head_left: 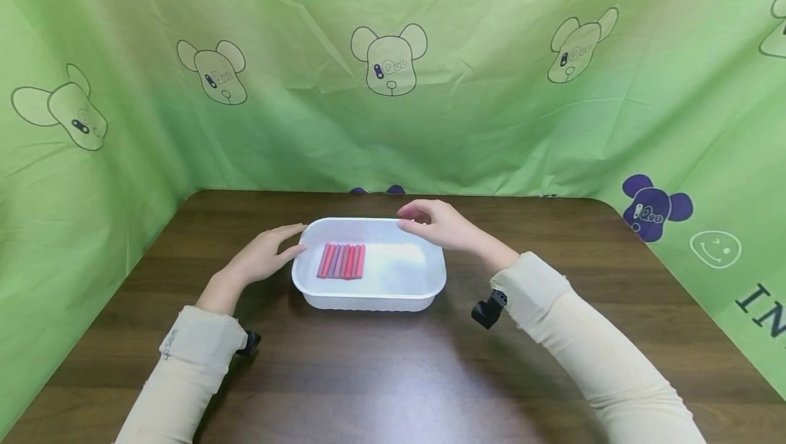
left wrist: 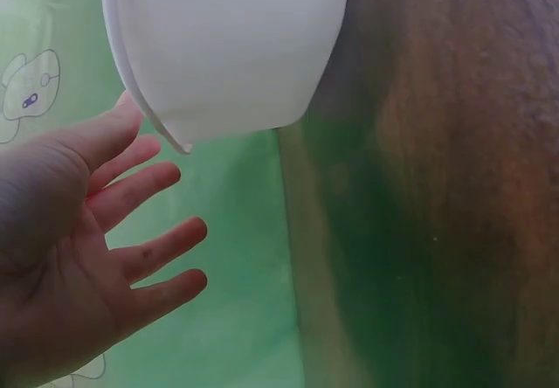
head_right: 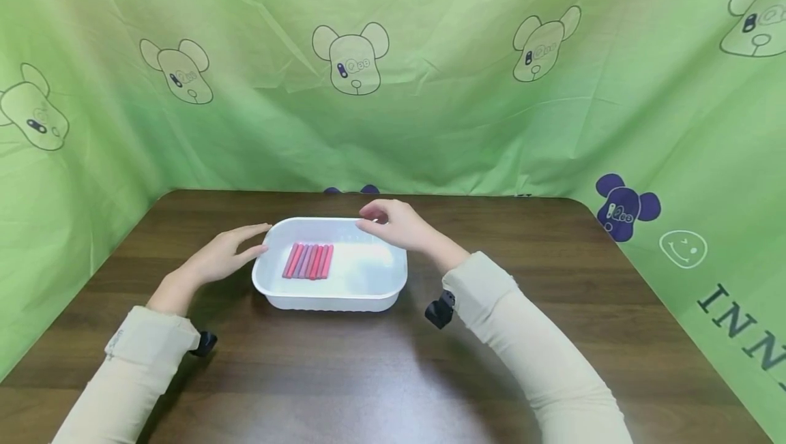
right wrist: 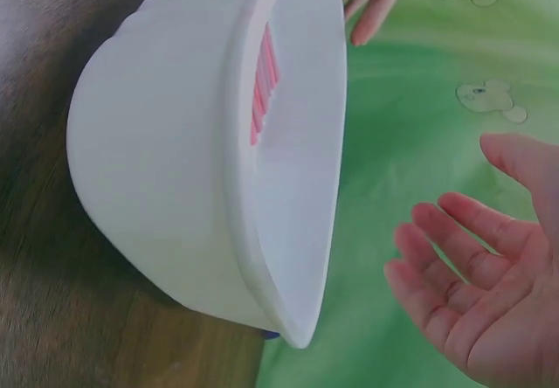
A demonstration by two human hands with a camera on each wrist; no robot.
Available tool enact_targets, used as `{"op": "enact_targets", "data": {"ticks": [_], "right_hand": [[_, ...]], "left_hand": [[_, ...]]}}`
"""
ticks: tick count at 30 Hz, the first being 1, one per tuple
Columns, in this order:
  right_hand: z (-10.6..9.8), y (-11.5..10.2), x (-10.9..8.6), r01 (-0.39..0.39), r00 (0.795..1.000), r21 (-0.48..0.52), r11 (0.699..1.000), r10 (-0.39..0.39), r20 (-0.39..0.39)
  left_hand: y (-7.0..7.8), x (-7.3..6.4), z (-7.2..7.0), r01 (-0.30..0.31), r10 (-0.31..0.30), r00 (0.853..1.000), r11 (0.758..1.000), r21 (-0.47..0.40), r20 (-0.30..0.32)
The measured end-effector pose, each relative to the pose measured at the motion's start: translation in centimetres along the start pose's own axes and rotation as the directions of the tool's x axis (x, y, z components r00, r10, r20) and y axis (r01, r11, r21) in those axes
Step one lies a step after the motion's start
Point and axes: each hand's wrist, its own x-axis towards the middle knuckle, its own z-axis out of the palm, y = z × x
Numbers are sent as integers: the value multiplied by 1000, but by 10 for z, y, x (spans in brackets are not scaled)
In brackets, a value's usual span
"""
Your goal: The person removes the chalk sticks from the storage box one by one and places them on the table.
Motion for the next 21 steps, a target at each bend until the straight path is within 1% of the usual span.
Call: {"op": "enact_targets", "data": {"ticks": [5, 9, 16, 21], "right_hand": [[1, 3, 10, -41, 999, 56, 998, 40, 19], [0, 3, 17, -70, 996, 115, 991, 62, 67], [-1, 0, 26, -152, 979, 225, 962, 116, 165], [-1, 1, 34, -192, 964, 291, 937, 125, 235]], "left_hand": [[-2, -1, 2, -17, 17, 1000, 1000, -20, 7], [-3, -1, 3, -33, 34, 999, 999, -34, 10], [-3, -1, 3, -42, 42, 999, 998, -46, 5], [-4, -1, 4, -39, 39, 999, 998, -44, 6]]}}
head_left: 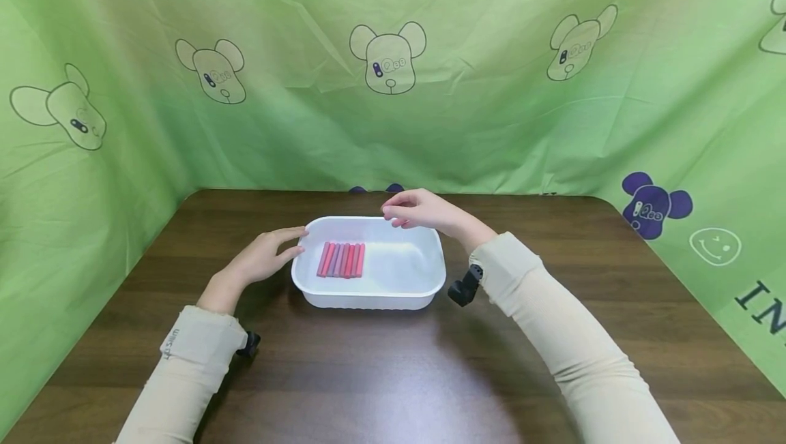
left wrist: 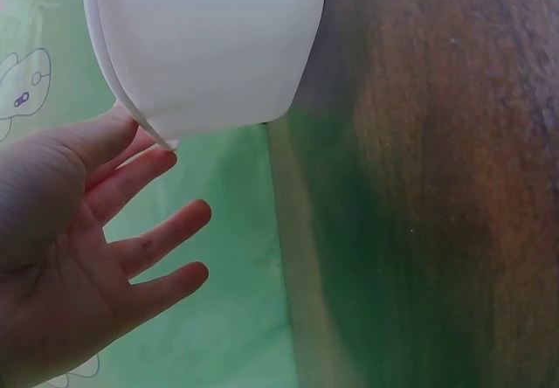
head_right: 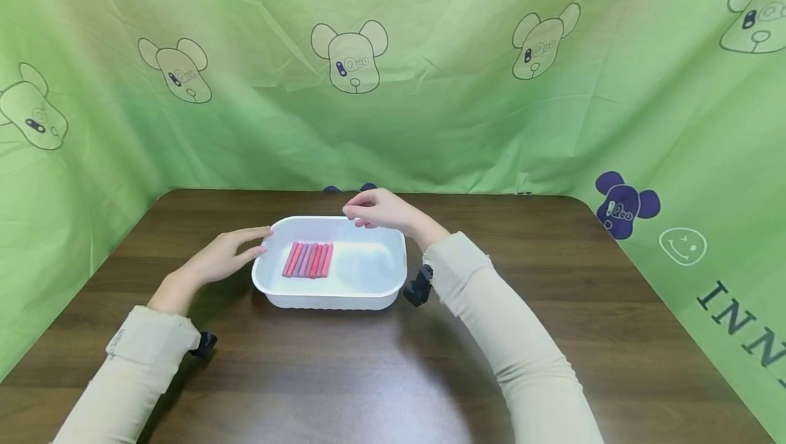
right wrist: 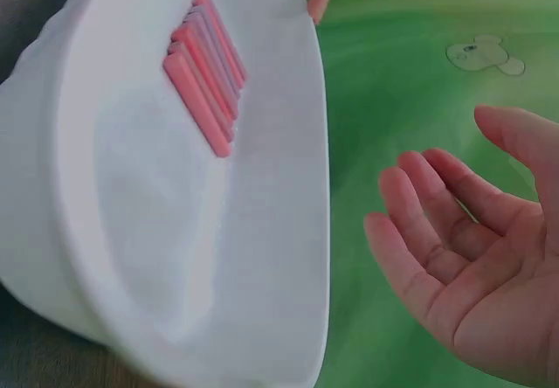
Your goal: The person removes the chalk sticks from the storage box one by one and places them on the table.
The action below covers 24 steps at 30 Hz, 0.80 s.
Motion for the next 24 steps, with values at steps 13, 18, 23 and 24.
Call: {"op": "enact_targets", "data": {"ticks": [13, 18, 23, 24], "right_hand": [[3, 2, 23, -50, 988, 47, 998, 42, 150], [6, 5, 31, -86, 976, 64, 994, 71, 207], [8, 9, 37, -89, 969, 62, 994, 72, 237], [9, 10, 38, -91, 968, 65, 994, 73, 241]], "left_hand": [[-1, 0, -1, 14, -14, 1000, 1000, 5, 5], [-2, 1, 1, 9, -9, 1000, 1000, 5, -1], [-2, 1, 1, 12, -12, 1000, 1000, -1, 1], [-1, 1, 0, 14, -14, 1000, 1000, -1, 3]]}}
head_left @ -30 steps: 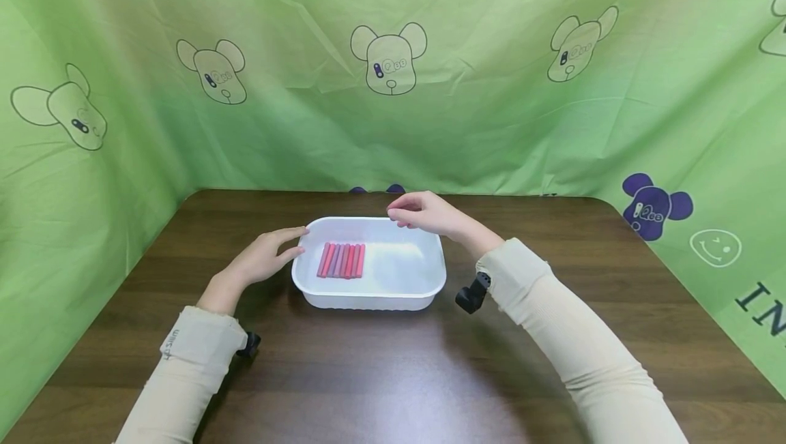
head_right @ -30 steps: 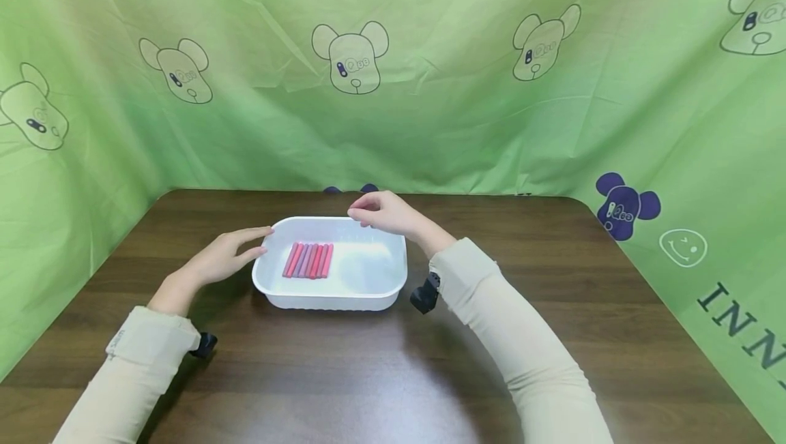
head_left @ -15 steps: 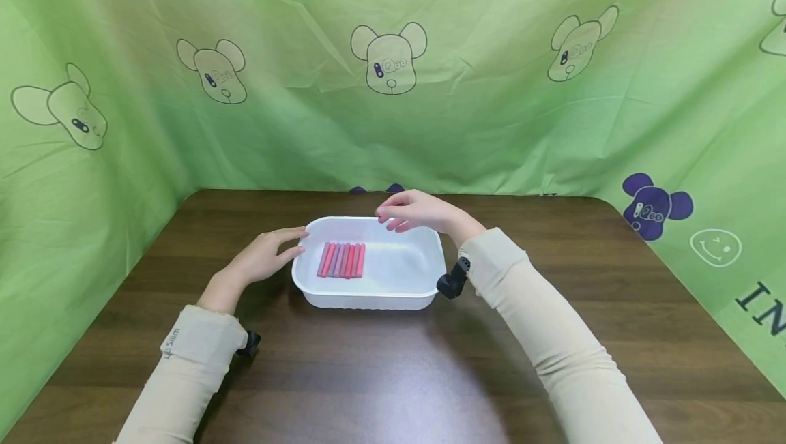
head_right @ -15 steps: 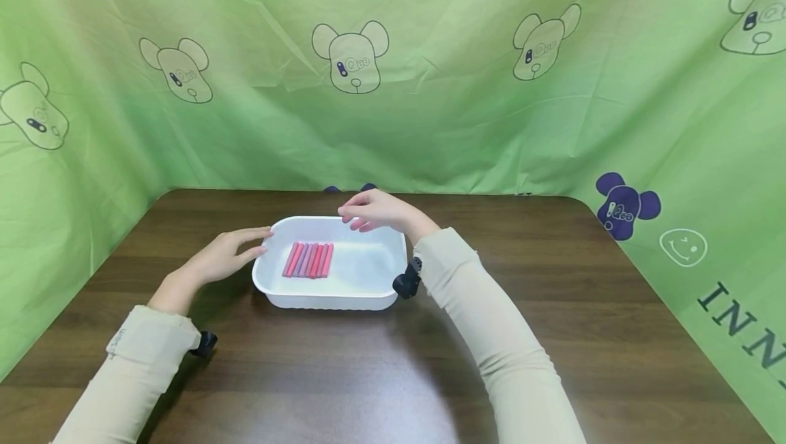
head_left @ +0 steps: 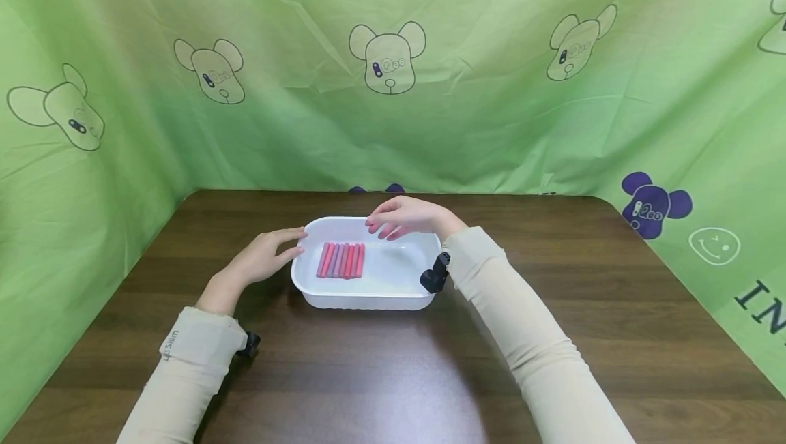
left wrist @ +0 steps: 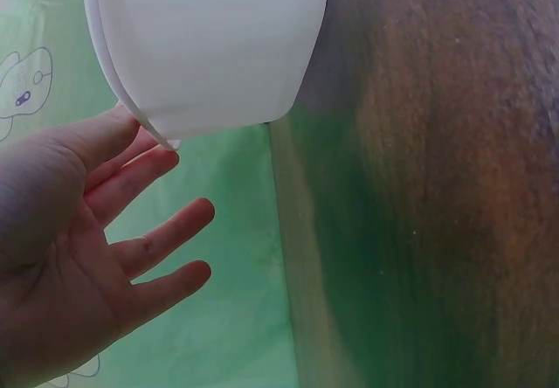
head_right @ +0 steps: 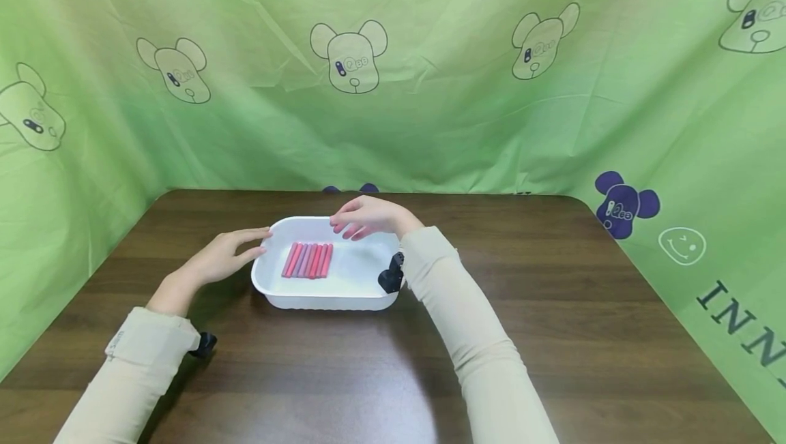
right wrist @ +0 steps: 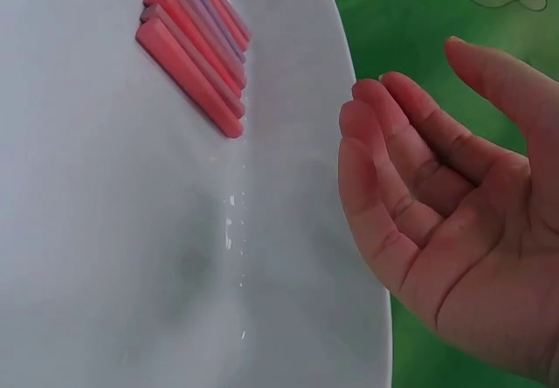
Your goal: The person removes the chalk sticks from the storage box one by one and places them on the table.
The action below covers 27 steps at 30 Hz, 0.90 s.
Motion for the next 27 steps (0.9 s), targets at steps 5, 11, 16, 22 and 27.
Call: {"op": "enact_targets", "data": {"ticks": [5, 11, 16, 22, 27], "right_hand": [[2, 3, 7, -12, 1000, 22, 1000, 12, 12], [5, 9, 17, -47, 999, 23, 999, 47, 22], [7, 14, 24, -80, 996, 41, 996, 79, 38], [10, 20, 29, -85, 994, 35, 996, 82, 78], [14, 25, 34, -122, 988, 19, 992, 119, 98]], "left_hand": [[1, 0, 0, 0, 0, 1000, 1000, 3, 2], [2, 1, -1, 8, -8, 1000, 1000, -3, 2], [0, 0, -1, 8, -8, 1000, 1000, -5, 0], [0, 1, -1, 3, -3, 1000, 1000, -8, 0], [0, 1, -2, -2, 2, 1000, 1000, -8, -5]]}}
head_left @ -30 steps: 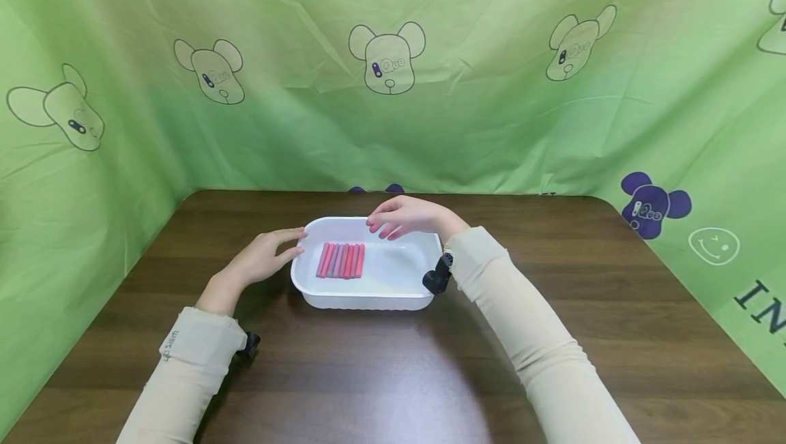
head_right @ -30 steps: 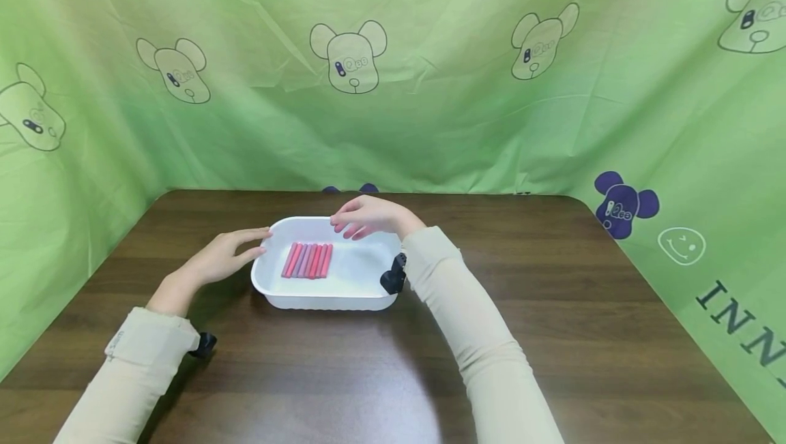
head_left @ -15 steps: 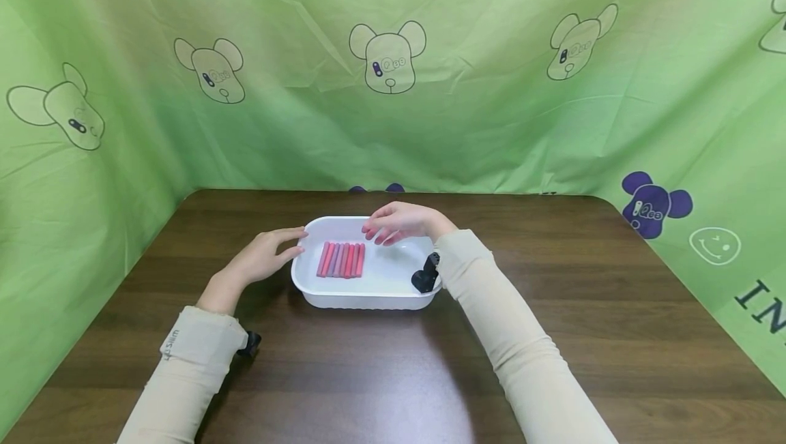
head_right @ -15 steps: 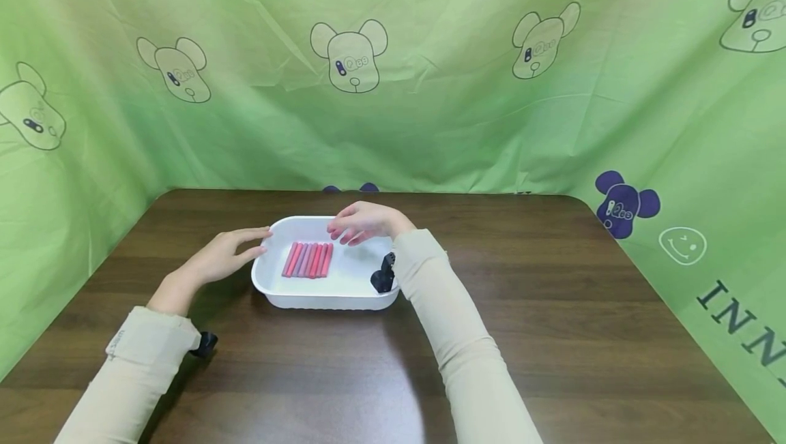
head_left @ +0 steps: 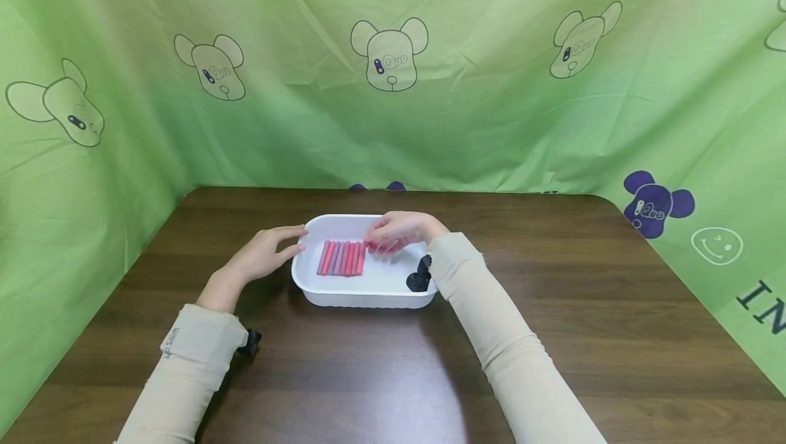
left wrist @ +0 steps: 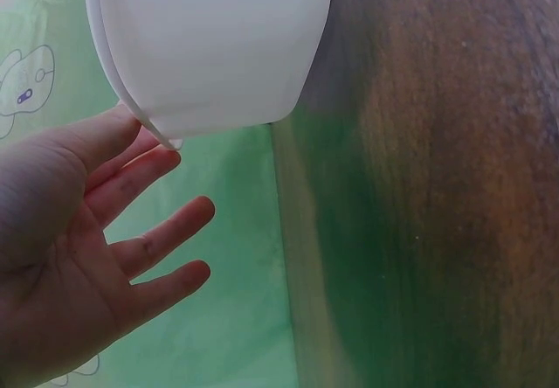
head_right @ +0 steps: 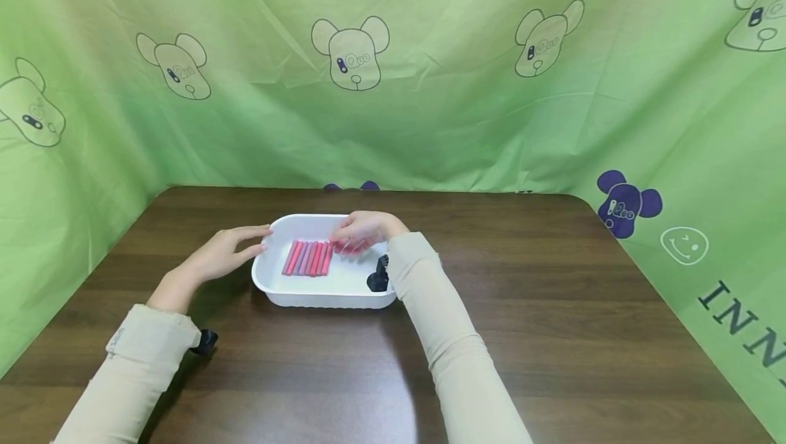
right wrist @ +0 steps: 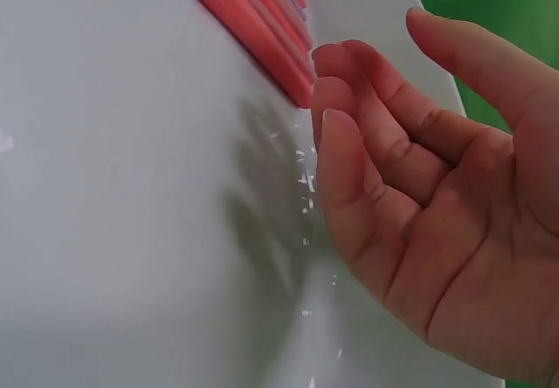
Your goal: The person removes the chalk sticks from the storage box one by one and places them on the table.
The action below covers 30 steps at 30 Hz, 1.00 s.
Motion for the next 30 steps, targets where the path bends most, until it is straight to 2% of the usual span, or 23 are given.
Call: {"op": "enact_targets", "data": {"ticks": [14, 22, 30], "right_hand": [[7, -2, 8, -96, 995, -74, 993, 99, 32], [13, -5, 10, -133, 991, -152, 980, 135, 5], [19, -9, 11, -151, 989, -188, 970, 149, -25]], "left_hand": [[1, 1, -1, 5, -5, 1000, 1000, -6, -4], [1, 1, 0, 10, -10, 1000, 1000, -8, -4], [0, 1, 1, 11, -11, 1000, 1000, -4, -8]]}}
